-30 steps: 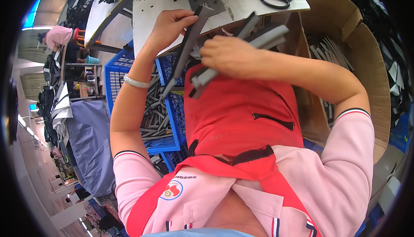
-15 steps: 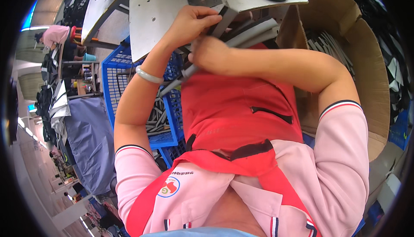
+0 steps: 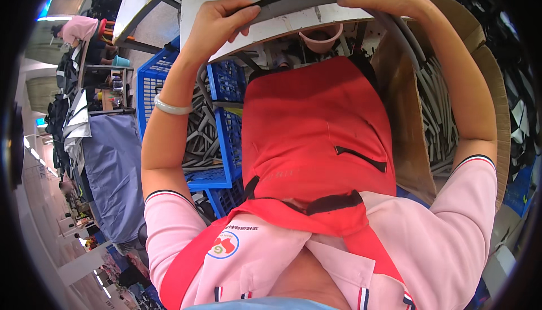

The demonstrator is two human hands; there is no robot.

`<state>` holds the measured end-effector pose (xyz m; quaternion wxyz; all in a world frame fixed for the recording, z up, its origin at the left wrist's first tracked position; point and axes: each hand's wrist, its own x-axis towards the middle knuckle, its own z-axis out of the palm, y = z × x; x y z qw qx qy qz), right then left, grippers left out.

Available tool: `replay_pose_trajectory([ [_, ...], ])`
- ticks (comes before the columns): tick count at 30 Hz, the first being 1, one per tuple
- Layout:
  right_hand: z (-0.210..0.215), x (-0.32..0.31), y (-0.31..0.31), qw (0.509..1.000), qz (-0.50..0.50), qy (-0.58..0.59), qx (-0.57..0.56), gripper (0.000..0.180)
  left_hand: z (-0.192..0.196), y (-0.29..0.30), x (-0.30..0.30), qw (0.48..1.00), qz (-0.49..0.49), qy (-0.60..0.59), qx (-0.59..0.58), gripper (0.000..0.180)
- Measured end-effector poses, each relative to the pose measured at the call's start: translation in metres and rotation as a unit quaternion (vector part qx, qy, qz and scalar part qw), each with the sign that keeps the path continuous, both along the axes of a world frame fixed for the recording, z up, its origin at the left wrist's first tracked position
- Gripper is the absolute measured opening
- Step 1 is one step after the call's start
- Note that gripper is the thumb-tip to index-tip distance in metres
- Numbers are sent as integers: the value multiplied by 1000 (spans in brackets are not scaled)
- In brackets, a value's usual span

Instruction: The person is cutting and processing gray plastic or rubber strips using scissors at an industrial workbench.

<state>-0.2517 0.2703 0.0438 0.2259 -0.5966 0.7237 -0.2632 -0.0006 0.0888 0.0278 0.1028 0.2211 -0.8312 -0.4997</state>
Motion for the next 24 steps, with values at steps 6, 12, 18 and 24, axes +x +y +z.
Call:
replay_pose_trajectory([
  [6, -16, -43, -29, 860, 335, -176, -344, 40, 7, -16, -33, 999, 29, 11, -24, 34],
  [12, 32, -19, -18, 993, -69, -50, 77, 31, 2, -25, -45, 999, 36, 24, 19, 32],
  [18, 21, -35, -24, 996, -62, -46, 35, 29, 2, -33, -54, 999, 31, 30, 18, 28],
  [24, 18, -42, -44, 999, -45, -16, 0, 32, -1, -61, -69, 998, 28, 31, 44, 28],
])
